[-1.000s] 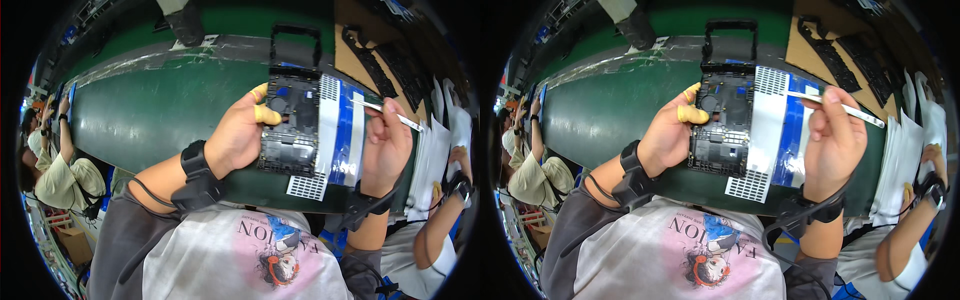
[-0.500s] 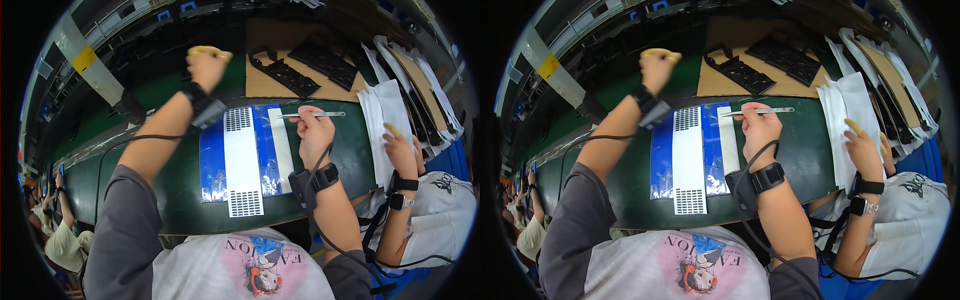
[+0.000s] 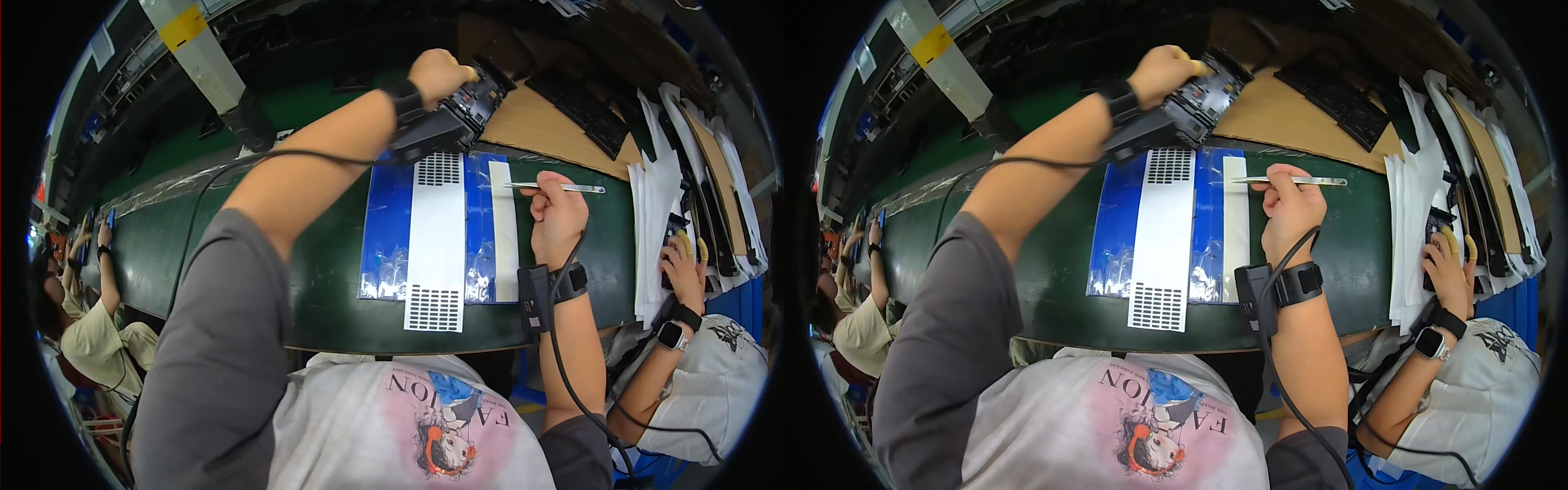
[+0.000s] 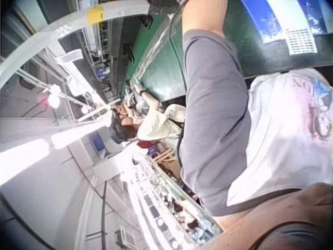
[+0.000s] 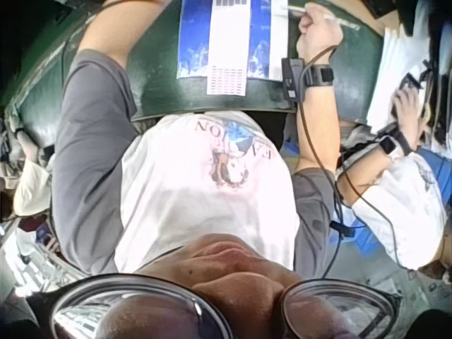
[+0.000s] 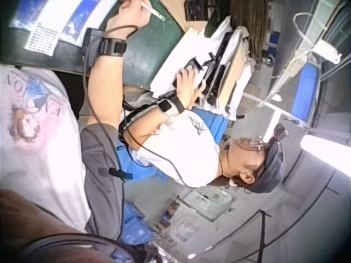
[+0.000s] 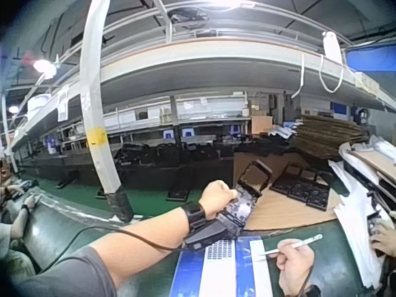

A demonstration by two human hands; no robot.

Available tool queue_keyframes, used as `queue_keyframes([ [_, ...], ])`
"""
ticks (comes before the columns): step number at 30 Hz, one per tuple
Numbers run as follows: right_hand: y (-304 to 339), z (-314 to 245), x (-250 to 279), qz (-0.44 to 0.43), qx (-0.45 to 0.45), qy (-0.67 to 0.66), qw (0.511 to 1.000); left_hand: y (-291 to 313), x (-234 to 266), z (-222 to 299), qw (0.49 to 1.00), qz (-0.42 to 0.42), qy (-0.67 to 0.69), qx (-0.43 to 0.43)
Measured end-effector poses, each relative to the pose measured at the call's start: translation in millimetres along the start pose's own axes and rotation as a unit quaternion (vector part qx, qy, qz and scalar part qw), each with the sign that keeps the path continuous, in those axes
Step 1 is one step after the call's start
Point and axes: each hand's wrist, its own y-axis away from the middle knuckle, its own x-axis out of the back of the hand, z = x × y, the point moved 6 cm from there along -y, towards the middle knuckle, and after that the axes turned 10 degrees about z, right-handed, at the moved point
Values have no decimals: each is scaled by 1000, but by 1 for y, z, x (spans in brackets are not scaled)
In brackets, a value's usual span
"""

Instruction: Assembling small components into a black plastic housing using tweezers and a manual insertion tool at a factory workbench.

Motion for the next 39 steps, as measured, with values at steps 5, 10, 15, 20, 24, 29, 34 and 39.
queue_keyframes([
  [5,17,1,-17,-83,-91,10,992,100,62,-8,957,-55,246,146],
  [10,24,-6,-59,-124,-68,77,987,179,93,-15,861,-32,461,211],
  [15,17,17,-63,-95,-39,87,991,210,98,-15,897,69,401,171],
  [20,21,27,-63,-101,-43,88,990,210,99,-20,886,72,420,184],
  [24,20,29,-63,-85,-28,98,991,209,98,-22,865,67,462,185],
  [29,21,30,-63,-90,-25,106,990,210,95,-28,861,80,464,193],
  [34,21,29,-63,-86,-23,100,991,210,95,-32,848,77,488,191],
  [39,39,10,-68,-173,-71,11,982,214,87,-38,829,77,506,225],
])
